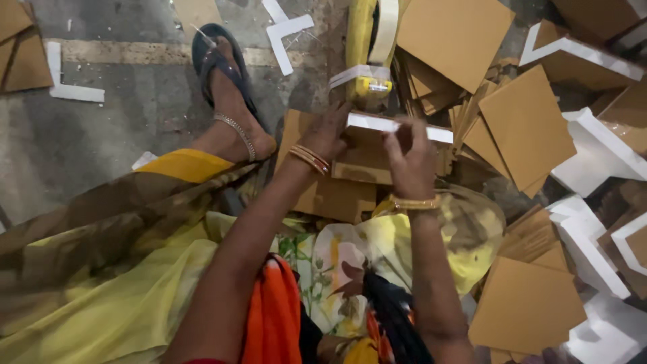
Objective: The person sits on the floor and assembles small cardboard boxes by inserting white foam inserts into the base and folding the flaps. They use a tape dispenser to seal the boxes and place the finished items aside.
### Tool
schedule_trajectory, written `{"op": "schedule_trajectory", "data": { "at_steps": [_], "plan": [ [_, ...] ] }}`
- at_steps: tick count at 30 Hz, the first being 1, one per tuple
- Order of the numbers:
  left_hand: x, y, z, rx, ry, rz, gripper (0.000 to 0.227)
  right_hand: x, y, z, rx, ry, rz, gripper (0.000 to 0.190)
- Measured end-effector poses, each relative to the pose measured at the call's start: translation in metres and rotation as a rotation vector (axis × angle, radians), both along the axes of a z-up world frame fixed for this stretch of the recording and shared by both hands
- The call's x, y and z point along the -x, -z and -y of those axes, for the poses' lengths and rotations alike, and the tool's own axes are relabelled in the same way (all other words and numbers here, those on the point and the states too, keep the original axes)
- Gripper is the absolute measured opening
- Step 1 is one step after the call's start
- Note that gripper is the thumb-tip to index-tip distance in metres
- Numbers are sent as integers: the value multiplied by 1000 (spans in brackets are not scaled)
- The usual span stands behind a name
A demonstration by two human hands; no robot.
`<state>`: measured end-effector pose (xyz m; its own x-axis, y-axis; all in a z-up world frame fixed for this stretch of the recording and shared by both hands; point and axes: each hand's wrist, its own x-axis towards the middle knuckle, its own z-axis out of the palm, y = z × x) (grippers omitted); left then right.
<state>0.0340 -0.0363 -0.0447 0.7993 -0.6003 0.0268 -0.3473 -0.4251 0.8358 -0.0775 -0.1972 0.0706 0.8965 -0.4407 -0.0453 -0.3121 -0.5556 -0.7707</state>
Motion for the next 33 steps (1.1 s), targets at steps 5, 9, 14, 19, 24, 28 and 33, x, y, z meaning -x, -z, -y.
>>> {"op": "schedule_trajectory", "data": {
  "at_steps": [5, 9, 14, 19, 24, 28, 33],
  "plan": [
    [-10, -2, -2, -204, 60, 7, 70, -57, 12, 12, -297, -290, 196, 64],
    [-12, -3, -4, -154, 26, -81, 75, -77, 36, 18, -447, -258, 189, 66],
    [0, -22, -11, -87, -40, 122, 66, -79, 39, 19, -118, -221, 111, 84],
    [46, -19, -38, -11, -25, 182, 50, -51, 57, 15, -353, -189, -136, 105],
    [58, -24, -45, -23, -77, 76, 46, -55, 69, 11, -561, -192, -146, 111],
    [44, -39, -47, 10, -34, -51, 62, -66, 69, 17, -617, -222, -144, 106],
    [35, -52, -53, 305, 116, -15, 54, -67, 87, 26, -636, -261, -197, 94]
  ]
}}
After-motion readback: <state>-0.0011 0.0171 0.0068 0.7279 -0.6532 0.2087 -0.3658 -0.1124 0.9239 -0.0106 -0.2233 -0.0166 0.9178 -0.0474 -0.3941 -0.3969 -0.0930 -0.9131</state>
